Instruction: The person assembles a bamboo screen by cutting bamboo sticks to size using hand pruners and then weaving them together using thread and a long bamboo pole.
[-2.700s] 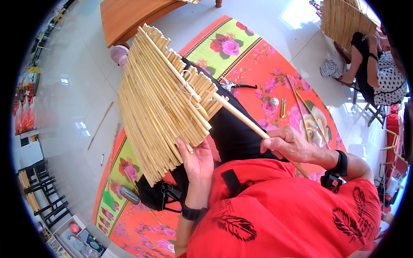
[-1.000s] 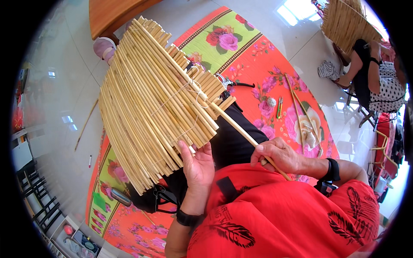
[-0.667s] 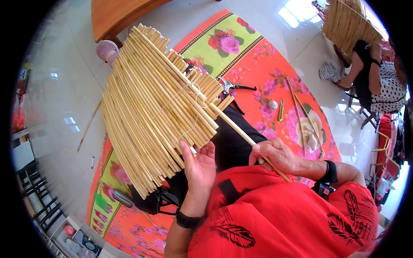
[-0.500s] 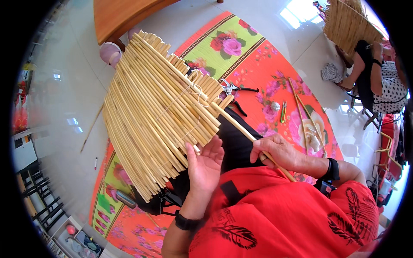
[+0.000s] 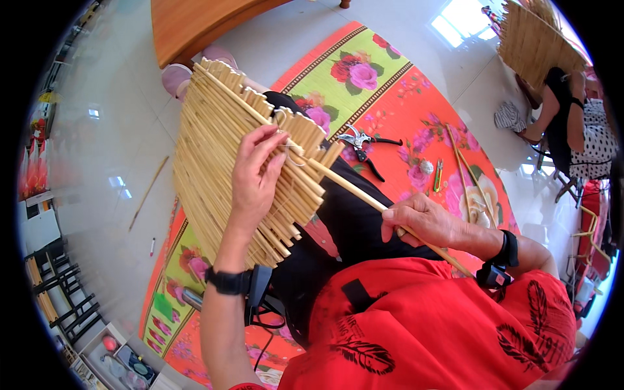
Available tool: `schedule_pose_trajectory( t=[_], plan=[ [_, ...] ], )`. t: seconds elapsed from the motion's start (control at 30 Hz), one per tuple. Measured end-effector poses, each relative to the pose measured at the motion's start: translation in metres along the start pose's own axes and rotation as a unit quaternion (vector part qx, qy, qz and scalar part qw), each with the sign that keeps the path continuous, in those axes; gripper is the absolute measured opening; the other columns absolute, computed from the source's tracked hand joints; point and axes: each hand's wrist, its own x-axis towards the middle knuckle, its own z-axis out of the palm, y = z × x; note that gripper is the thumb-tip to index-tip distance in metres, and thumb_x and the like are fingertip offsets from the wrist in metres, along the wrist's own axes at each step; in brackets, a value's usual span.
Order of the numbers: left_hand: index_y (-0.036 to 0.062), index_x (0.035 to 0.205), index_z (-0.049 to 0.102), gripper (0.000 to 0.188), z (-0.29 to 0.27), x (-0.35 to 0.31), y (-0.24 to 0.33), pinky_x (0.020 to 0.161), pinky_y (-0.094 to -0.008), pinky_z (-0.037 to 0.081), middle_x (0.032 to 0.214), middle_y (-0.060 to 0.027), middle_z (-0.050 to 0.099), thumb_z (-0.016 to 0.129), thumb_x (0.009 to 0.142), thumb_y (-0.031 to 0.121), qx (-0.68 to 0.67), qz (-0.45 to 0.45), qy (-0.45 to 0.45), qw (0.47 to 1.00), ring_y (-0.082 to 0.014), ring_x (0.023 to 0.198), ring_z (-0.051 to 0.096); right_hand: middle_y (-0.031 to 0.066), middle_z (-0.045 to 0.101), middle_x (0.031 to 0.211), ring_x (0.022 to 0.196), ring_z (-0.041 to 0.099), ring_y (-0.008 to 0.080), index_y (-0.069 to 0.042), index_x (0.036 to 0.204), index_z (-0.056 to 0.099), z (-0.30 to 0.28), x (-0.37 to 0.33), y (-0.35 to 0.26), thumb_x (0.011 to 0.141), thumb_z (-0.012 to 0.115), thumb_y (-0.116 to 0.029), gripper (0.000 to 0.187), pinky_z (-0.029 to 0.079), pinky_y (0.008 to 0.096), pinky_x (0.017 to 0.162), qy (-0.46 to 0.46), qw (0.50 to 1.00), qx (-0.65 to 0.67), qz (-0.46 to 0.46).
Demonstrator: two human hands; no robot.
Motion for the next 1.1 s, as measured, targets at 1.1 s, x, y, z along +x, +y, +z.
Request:
schedule_pose_trajectory(
  t=[1.1],
  plan=[
    [0.0125,0.1,0.076,0.022,0.023,0.018,-0.02,0.079,-0.0288,0.052,0.106,-0.0047,0.06,0.073,0.079,0.008,0.04,-0.018,0.006,0.999,-0.0182,0.09,0.058,0.0004,0.045,0.056,0.048,0.048,0.0073,-0.001,0.088,0.061,0.002,0.006,0.017,0.098,0.048,-0.029,0.033,0.036,0.0237,0.047,0.044,0.997,0.059,-0.009]
  ],
)
